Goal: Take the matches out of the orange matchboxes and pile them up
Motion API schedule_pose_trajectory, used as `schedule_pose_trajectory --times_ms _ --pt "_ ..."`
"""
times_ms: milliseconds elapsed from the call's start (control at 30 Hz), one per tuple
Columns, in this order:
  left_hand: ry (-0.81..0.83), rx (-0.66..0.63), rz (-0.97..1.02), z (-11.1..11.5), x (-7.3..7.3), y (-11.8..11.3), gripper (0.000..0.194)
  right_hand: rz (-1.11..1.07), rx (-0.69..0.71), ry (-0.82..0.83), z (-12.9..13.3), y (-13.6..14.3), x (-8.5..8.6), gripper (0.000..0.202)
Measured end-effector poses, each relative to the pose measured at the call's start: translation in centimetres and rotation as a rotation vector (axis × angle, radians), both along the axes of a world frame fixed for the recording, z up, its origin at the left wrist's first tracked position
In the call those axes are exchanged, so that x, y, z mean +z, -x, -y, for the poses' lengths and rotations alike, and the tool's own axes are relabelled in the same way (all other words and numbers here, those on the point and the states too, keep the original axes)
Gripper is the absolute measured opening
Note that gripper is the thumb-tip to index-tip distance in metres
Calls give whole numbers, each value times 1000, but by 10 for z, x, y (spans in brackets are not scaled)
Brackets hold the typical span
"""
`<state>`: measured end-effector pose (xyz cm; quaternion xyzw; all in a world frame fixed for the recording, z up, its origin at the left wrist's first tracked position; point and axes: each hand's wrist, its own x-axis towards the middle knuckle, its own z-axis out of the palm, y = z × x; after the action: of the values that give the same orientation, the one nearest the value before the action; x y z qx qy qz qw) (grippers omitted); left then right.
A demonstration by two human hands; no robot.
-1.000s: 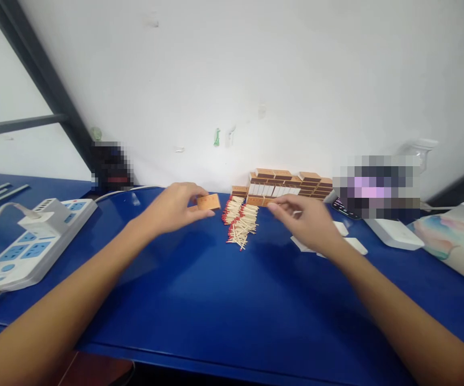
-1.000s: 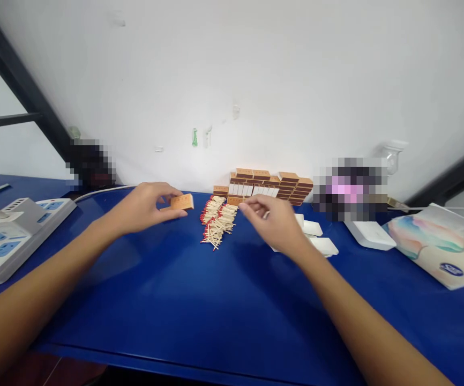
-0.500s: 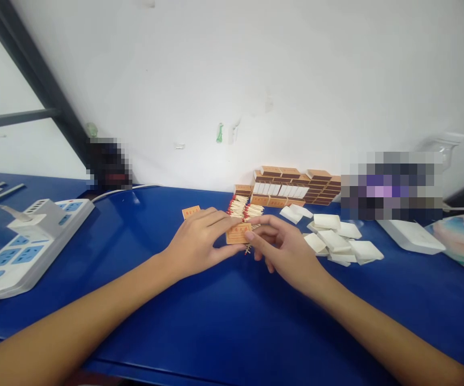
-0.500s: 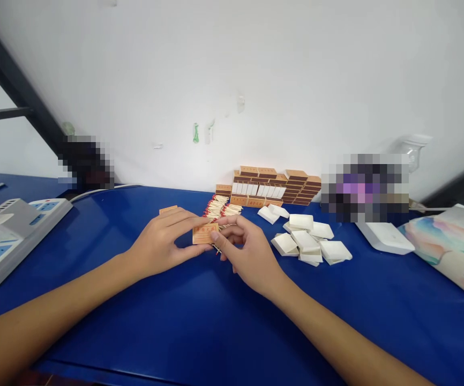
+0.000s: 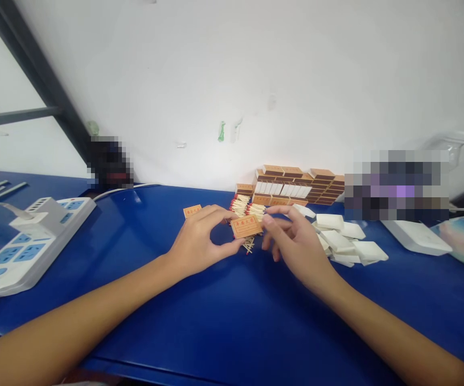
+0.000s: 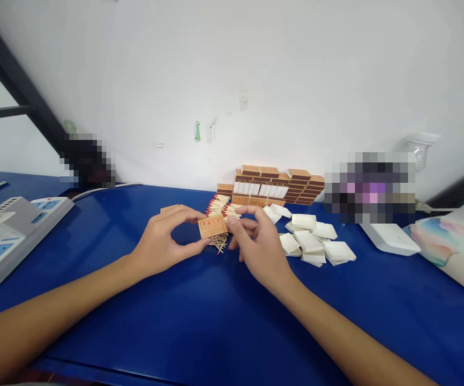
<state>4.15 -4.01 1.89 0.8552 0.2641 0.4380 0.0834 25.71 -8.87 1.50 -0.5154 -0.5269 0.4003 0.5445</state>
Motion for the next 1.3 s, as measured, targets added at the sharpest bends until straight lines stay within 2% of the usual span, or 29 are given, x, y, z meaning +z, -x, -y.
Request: schedule_pose_trajectory --times_ms 100,233,267,400,433,533,600,767,933,1033,1133,1200,1267,1300 --pt "-17 41 60 3 1 -1 30 -79 -90 -47 3 2 5 49" --pt "-39 62 91 7 2 -2 29 -42 130 50 8 5 9 42" --pt "-44 61 92 7 2 -2 30 -32 150 60 9 5 9 41" --pt "-57 58 100 7 1 -2 33 -76 -23 20 10 4 13 41" --pt "-59 56 101 7 0 -2 33 -81 -13 37 10 4 14 42" --pt "-70 54 101 6 0 -2 33 -33 169 134 12 4 16 42" --pt "-80 46 100 5 -1 -1 34 -8 218 161 13 4 16 42" --pt "-76 6 71 2 -6 0 42 5 127 150 9 -2 17 44" --pt "-78 41 52 -2 -10 1 45 65 100 118 4 -7 17 46" --pt "-45 93 71 -2 -8 2 40 40 37 77 -2 -15 18 44" --pt "0 135 89 -2 -4 4 39 52 -101 -7 -15 -41 27 37" --pt "-9 146 92 -3 -3 5 38 130 -279 -91 -30 -72 38 30" --pt "-47 132 85 -4 -4 5 39 203 -520 -188 -46 -109 49 22" --pt "-70 121 79 -5 -5 5 39 242 -635 -180 -53 -127 53 19"
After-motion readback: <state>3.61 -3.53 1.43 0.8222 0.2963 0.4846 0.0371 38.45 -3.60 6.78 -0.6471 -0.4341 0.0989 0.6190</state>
